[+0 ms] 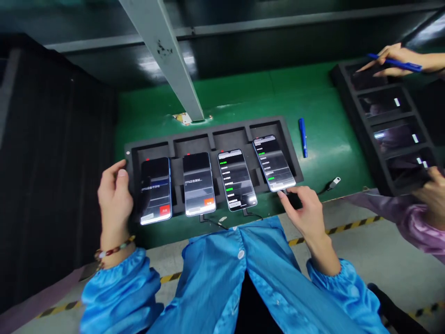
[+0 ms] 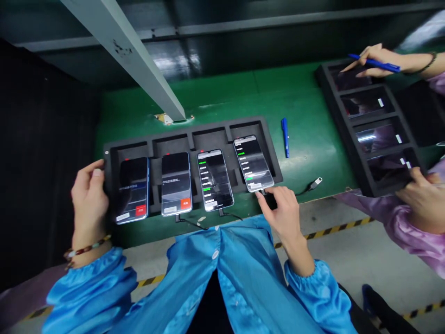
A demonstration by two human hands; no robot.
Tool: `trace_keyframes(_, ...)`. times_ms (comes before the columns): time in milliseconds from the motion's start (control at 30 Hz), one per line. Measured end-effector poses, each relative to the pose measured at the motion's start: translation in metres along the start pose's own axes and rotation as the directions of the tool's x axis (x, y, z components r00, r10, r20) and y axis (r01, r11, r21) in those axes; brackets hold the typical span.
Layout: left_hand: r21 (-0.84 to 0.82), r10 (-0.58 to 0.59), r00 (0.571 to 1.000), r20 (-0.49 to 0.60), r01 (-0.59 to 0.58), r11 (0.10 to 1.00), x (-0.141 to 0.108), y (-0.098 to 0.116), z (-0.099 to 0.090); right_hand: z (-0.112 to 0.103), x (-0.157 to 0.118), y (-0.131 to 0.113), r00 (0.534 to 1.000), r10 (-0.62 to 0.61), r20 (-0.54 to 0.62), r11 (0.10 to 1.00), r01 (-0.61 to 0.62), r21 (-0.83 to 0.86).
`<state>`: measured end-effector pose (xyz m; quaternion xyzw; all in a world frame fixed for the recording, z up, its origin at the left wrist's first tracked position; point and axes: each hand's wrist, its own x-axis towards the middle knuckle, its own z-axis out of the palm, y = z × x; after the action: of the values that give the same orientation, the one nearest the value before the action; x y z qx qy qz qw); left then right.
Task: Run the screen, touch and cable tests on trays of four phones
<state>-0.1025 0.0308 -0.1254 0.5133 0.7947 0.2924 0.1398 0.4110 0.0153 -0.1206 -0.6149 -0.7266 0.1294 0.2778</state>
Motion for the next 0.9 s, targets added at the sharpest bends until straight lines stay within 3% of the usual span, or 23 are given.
trace_keyframes(133,-0.102,-0.040,0.999,-0.026,0.037,0.994,0.004,0.005,0.013,0.003,0.002,0.002,1.000,0.003,-0.007,1.000,-0.003,0.010)
trace_keyframes(600,-0.053,-0.034,0.998,-0.059,0.031,0.998,0.009,0.027,0.020,0.018,0.010,0.015,0.994,0.103,-0.033,0.992,-0.100,0.074)
trace_keyframes(767,-0.039,-0.045,0.996,-0.071,0.043,0.998,0.008,0.029,0.019,0.012,0.009,0.010,0.996,0.090,-0.026,0.994,-0.088,0.065)
trace_keyframes(900,-0.040,-0.028,0.996,-0.088,0.025,0.999,0.009,0.027,0.021,0.000,0.000,-0.011,0.996,0.078,0.051,0.985,-0.084,0.151)
